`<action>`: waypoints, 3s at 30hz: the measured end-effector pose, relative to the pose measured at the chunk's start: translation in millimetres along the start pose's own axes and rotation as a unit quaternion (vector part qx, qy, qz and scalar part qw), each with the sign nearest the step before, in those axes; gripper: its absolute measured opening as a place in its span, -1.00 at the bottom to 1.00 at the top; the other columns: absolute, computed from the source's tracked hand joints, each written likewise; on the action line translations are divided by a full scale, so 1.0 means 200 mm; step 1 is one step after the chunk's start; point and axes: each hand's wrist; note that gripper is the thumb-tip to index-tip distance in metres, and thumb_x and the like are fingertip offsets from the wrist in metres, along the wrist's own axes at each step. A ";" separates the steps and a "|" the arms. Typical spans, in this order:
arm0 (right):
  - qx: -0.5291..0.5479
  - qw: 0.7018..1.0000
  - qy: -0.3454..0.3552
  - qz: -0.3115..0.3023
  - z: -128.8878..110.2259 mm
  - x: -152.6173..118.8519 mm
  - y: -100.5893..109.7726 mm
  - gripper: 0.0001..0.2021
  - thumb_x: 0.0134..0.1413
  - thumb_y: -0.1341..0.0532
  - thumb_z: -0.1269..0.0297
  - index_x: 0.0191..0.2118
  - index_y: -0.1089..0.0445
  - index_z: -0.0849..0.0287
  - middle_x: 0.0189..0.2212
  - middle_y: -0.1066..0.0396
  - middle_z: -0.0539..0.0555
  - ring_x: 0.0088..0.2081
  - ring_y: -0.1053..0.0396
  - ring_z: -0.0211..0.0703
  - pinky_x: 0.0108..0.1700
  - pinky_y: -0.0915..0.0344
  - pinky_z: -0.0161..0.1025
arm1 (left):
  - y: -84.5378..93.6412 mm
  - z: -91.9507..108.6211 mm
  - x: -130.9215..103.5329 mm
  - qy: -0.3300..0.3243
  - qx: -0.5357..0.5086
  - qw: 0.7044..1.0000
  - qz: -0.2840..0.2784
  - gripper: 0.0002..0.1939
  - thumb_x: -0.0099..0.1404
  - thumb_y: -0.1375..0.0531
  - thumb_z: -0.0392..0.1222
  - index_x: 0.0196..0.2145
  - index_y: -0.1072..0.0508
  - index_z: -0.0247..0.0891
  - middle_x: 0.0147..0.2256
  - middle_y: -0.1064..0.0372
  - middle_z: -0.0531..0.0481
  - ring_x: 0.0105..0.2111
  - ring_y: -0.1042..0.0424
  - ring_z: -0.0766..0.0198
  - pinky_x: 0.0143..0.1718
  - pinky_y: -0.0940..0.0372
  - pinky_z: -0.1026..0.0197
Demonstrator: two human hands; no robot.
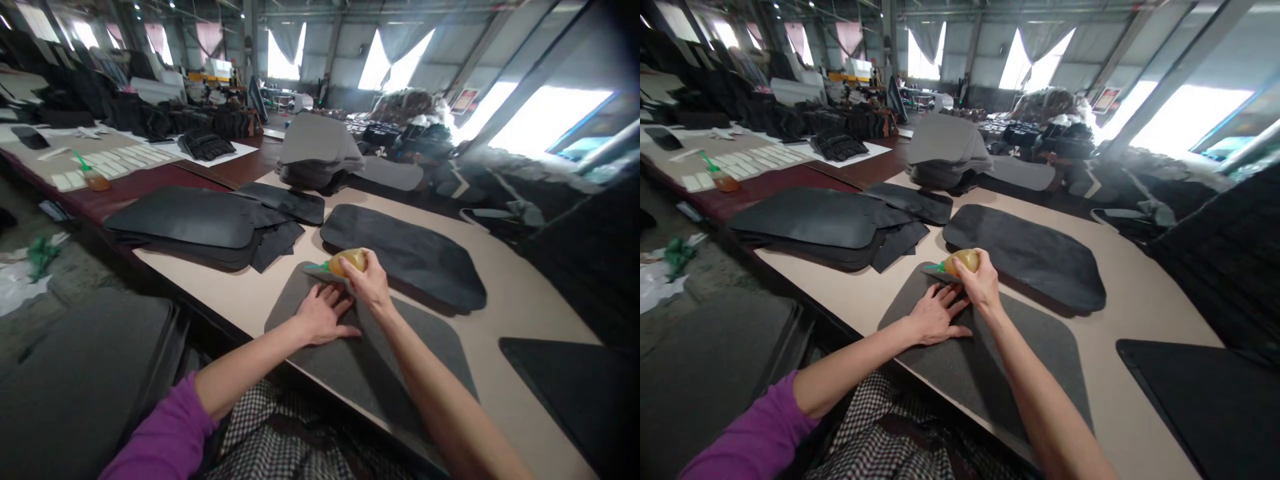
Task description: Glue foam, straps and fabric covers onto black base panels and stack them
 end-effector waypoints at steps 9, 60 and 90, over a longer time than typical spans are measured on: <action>-0.018 0.999 -0.032 0.013 0.04 0.07 -0.10 -0.34 0.01 -0.26 -0.24 0.09 -0.37 0.18 -0.12 -0.52 0.24 -0.13 -0.46 0.15 -0.04 -0.37 0.00 | 0.00 0.01 0.00 -0.006 0.013 1.000 -0.010 -0.15 0.36 0.24 0.50 0.38 -0.17 0.00 0.41 -0.03 -0.21 0.43 0.08 -0.08 0.36 0.23 -0.39; 0.053 0.929 -0.300 0.209 0.58 -1.02 1.40 -0.38 -0.04 -0.37 -0.22 0.01 -0.41 0.16 -0.42 -0.43 0.03 -0.61 -0.24 -0.25 -0.68 -0.13 -0.32 | -0.06 0.01 0.04 -0.017 0.160 0.984 -0.074 -0.31 0.49 0.14 0.27 0.44 -0.05 -0.05 0.48 0.19 -0.18 0.45 0.13 -0.07 0.34 0.12 -0.32; 0.173 0.870 -0.297 0.354 0.43 -1.56 1.35 -0.50 -0.11 -0.50 -0.05 -0.15 -0.39 0.11 -0.51 -0.30 -0.08 -0.62 -0.16 -0.29 -0.69 -0.09 -0.35 | -0.10 -0.03 0.05 -0.043 0.099 0.993 -0.039 -0.27 0.47 0.12 0.31 0.43 -0.09 -0.10 0.45 0.10 -0.27 0.43 0.07 -0.14 0.32 0.13 -0.40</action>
Point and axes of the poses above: each hand's wrist, its own x-axis towards the middle knuckle, its own y-axis out of the back of the hand, z = x × y
